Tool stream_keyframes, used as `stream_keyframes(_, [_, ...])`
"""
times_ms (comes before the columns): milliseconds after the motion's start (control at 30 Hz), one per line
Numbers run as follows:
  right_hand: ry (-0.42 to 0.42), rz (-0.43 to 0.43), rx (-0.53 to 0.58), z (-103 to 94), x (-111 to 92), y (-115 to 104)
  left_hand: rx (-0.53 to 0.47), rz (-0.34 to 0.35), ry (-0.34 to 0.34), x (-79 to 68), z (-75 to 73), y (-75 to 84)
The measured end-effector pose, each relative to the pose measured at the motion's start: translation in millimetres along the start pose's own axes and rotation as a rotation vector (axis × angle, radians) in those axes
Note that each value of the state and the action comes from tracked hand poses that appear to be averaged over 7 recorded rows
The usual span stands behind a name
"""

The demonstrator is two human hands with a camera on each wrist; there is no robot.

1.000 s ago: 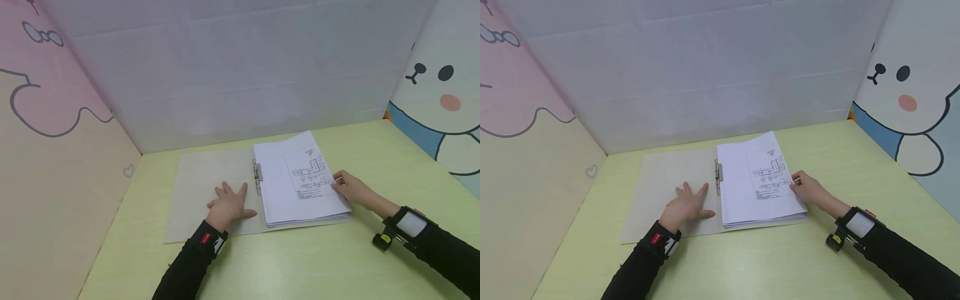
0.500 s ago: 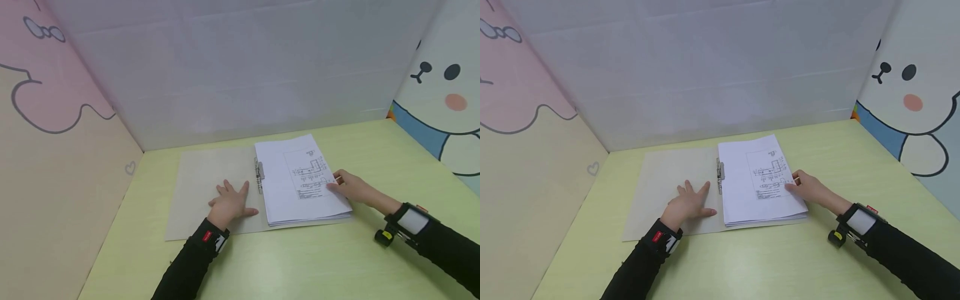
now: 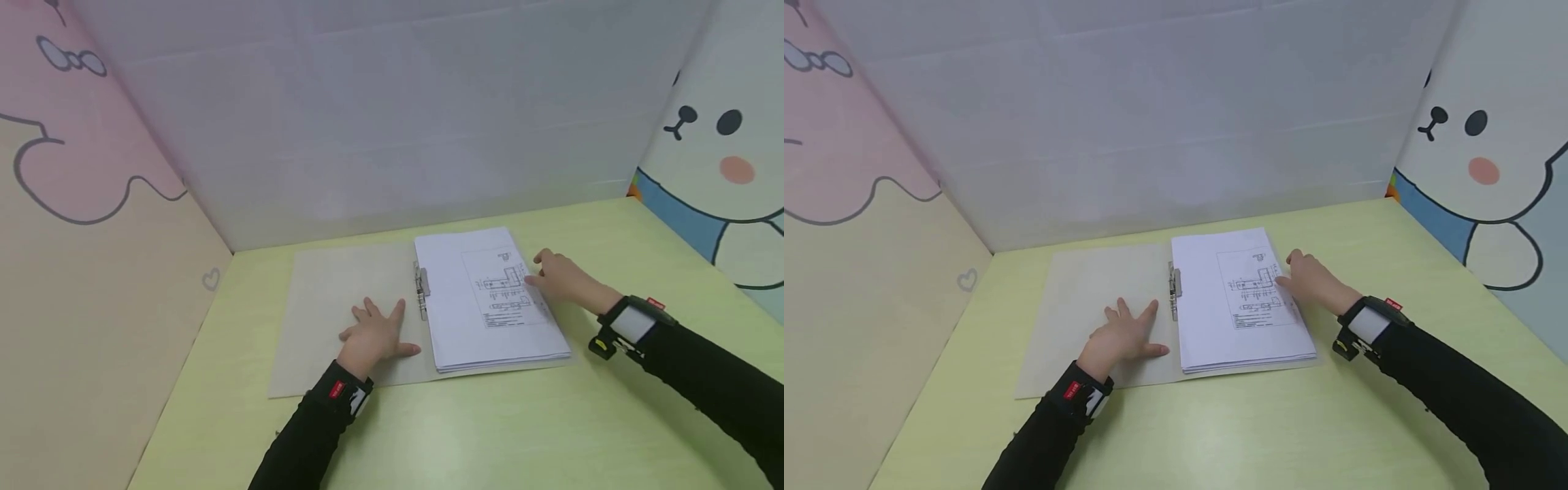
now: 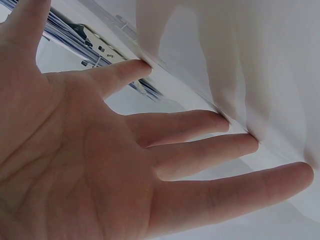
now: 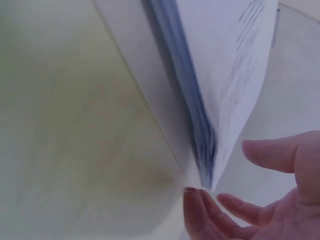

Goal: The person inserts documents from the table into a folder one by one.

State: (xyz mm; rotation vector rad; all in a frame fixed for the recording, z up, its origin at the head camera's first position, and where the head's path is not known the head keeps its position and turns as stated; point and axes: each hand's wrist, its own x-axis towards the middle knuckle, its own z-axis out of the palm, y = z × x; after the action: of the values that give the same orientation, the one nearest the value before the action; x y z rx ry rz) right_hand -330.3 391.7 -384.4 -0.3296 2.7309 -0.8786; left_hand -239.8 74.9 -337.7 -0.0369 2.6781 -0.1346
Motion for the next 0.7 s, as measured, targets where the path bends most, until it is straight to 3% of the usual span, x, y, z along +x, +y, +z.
stream_keyframes(167, [0.1, -0.022, -0.023, -0.5, 33.4, -8.3, 0.005, 0.002, 0.002, 3.2, 1.6, -0.7])
stream_keyframes(300, [0.154, -0.061, -0.031, 1.5, 58.3, -27.0, 0.012, 0.002, 0.001, 5.2, 4.2, -1.1])
stream_keyframes(500, [0.145, -0.124, 0.028, 12.1, 84.9, -57.4, 0.039, 0.013, 0.003, 8.2, 9.1, 3.7])
stream_keyframes(700, [0.128, -0.181, 0.081, 35.9, 104.2, -80.9, 0.041, 0.016, 0.01, 8.6, 10.8, 6.0])
